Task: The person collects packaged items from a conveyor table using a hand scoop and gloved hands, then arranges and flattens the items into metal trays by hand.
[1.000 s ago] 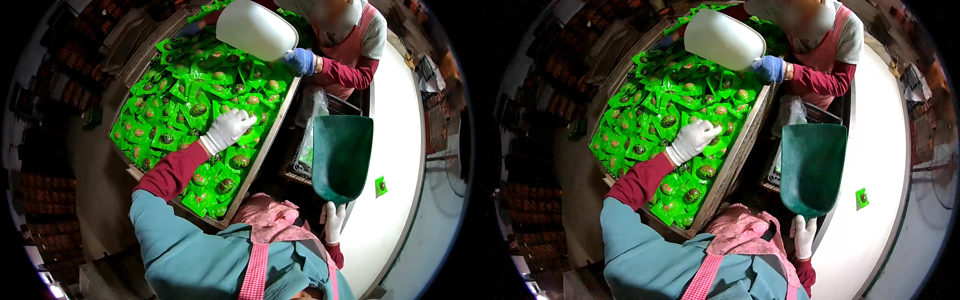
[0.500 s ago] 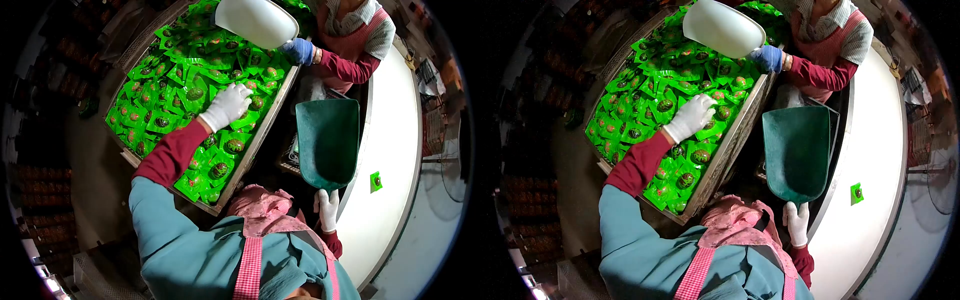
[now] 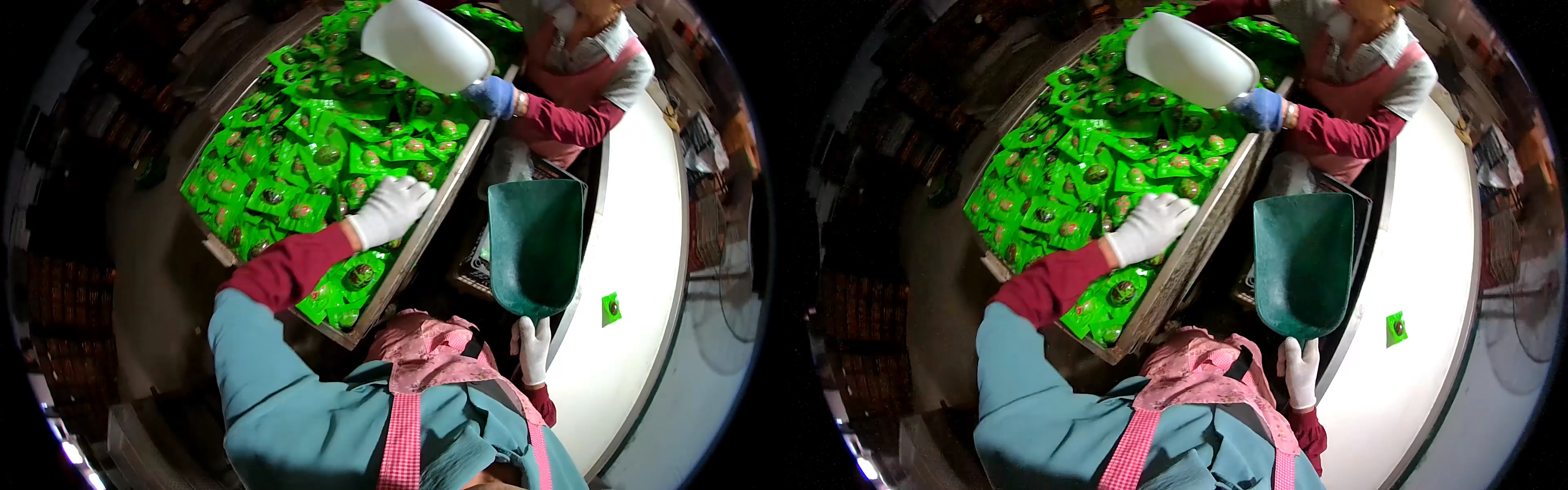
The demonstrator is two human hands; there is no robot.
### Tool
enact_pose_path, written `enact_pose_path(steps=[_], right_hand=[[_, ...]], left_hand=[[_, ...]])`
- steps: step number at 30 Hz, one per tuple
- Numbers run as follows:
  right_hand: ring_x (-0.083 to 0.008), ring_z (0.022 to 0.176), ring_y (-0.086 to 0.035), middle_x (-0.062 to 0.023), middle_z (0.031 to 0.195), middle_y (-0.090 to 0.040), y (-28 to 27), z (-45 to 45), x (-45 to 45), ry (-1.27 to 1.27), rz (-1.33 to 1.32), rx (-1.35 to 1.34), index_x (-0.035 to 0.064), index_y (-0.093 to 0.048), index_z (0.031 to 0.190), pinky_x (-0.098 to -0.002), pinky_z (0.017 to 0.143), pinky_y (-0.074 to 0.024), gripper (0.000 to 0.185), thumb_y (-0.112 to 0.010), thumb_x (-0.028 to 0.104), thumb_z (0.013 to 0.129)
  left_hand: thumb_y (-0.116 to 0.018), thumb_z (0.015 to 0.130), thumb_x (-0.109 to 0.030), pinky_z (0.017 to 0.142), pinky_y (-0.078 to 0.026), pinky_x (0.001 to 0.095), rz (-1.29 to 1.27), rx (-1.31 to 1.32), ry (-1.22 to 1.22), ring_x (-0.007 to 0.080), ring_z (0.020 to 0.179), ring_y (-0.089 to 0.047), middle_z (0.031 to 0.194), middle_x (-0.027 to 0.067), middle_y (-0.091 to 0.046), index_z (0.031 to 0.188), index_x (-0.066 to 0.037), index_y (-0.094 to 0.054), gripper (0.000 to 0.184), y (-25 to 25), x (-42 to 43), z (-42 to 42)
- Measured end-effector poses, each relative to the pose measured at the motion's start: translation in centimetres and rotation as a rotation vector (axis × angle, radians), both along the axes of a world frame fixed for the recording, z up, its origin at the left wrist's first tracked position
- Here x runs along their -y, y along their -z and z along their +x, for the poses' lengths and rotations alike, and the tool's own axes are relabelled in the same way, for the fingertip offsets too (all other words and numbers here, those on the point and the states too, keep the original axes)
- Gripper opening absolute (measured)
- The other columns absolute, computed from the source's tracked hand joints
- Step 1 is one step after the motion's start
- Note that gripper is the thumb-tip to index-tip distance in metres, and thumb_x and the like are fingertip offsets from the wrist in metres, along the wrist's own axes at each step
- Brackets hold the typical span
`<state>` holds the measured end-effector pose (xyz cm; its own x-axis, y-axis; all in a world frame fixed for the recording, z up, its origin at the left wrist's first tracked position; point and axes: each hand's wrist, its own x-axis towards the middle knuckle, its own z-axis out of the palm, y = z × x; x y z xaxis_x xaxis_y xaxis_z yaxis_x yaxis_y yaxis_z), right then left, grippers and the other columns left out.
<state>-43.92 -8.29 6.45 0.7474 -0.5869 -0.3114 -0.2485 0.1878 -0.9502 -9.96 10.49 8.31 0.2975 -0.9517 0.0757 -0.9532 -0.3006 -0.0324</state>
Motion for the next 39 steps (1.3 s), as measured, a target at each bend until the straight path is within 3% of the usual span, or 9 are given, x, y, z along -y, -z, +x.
enact_pose_path(steps=[4,12,20,22,26,29,32,36,39], right_hand=[[-0.0082,0.043,-0.042,-0.0004,0.062,-0.049,0.1,1.7,-0.5,-0.073,0.013,0.016,0.0042,-0.047,0.115,-0.0216,0.039,-0.0327,0.018,-0.048,0.008,0.097],[-0.0091,0.042,-0.041,-0.002,0.064,-0.049,1.1,2.5,-2.3,-0.064,0.051,0.014,0.0053,-0.047,0.106,-0.0216,0.038,-0.0334,0.01,-0.048,0.013,0.099],[-0.0068,0.045,-0.041,-0.0003,0.065,-0.05,0.0,3.4,-2.9,0.043,0.048,0.041,0.0053,-0.048,0.115,-0.0215,0.04,-0.0335,0.017,-0.048,0.009,0.098],[-0.0071,0.044,-0.04,-0.0004,0.064,-0.049,-0.1,3.8,-3.2,0.028,0.036,0.036,0.0051,-0.047,0.117,-0.0215,0.04,-0.0331,0.019,-0.048,0.008,0.098],[-0.0081,0.042,-0.039,-0.0011,0.062,-0.048,-0.6,4.5,-3.4,0.01,0.011,0.056,0.0041,-0.045,0.121,-0.0214,0.038,-0.032,0.023,-0.047,0.008,0.098],[-0.0092,0.04,-0.04,-0.0012,0.06,-0.047,-0.6,4.4,-3.8,0.012,-0.028,0.03,0.0044,-0.047,0.111,-0.0216,0.037,-0.031,0.015,-0.048,0.013,0.099],[-0.0094,0.04,-0.04,-0.0017,0.061,-0.048,-0.6,3.8,-3.5,0.048,-0.009,-0.031,0.0045,-0.048,0.111,-0.022,0.036,-0.0312,0.015,-0.048,0.011,0.098],[-0.0087,0.04,-0.039,-0.0015,0.061,-0.048,0.1,3.0,-3.2,0.151,-0.005,-0.065,0.0042,-0.046,0.114,-0.0217,0.036,-0.0312,0.018,-0.046,0.008,0.097],[-0.0098,0.04,-0.041,-0.0023,0.063,-0.048,0.0,3.2,-2.8,0.173,0.0,-0.092,0.0046,-0.046,0.11,-0.022,0.035,-0.0318,0.014,-0.047,0.011,0.097]], left_hand=[[-0.051,0.084,-0.016,0.073,-0.045,0.0397,-0.053,0.269,-0.097,0.0242,0.097,-0.055,0.106,0.007,-0.057,0.131,-0.004,-0.052,0.049,1.5,1.9,-0.6],[-0.066,0.076,-0.016,0.095,-0.046,0.0431,0.131,-0.115,-0.017,0.034,0.112,-0.05,0.121,0.0132,-0.051,0.131,-0.009,-0.052,0.058,-1.6,-0.9,0.1],[-0.064,0.072,-0.008,0.087,-0.046,0.0409,-0.55,-0.071,-0.042,0.0308,0.1,-0.051,0.106,0.0096,-0.054,0.12,-0.012,-0.062,0.048,-3.0,3.7,8.2],[-0.066,0.073,-0.01,0.086,-0.047,0.0401,-0.459,0.004,-0.154,0.0305,0.1,-0.051,0.108,0.0078,-0.054,0.122,-0.015,-0.062,0.049,-0.8,6.5,11.2],[-0.048,0.093,-0.056,0.109,-0.034,0.0473,-0.044,-0.227,-0.26,0.0358,0.134,-0.039,0.146,0.0154,-0.042,0.146,-0.006,-0.037,0.073,3.1,9.0,12.0],[-0.049,0.094,-0.055,0.114,-0.029,0.0463,-0.069,-0.408,-0.153,0.0398,0.136,-0.035,0.149,0.0204,-0.037,0.143,-0.003,-0.041,0.073,2.4,8.3,13.2],[-0.053,0.092,-0.047,0.106,-0.036,0.046,-0.059,-0.097,-0.039,0.0349,0.131,-0.042,0.143,0.011,-0.046,0.132,-0.012,-0.056,0.054,-0.9,4.4,13.4],[-0.051,0.093,-0.047,0.106,-0.036,0.0478,-0.074,0.182,-0.426,0.0304,0.131,-0.043,0.139,0.0088,-0.05,0.133,-0.017,-0.055,0.05,-3.4,-3.3,17.1],[-0.049,0.095,-0.049,0.108,-0.034,0.0482,0.029,0.178,-0.615,0.0301,0.131,-0.044,0.141,0.0099,-0.049,0.136,-0.018,-0.052,0.051,1.9,-9.1,21.6]])
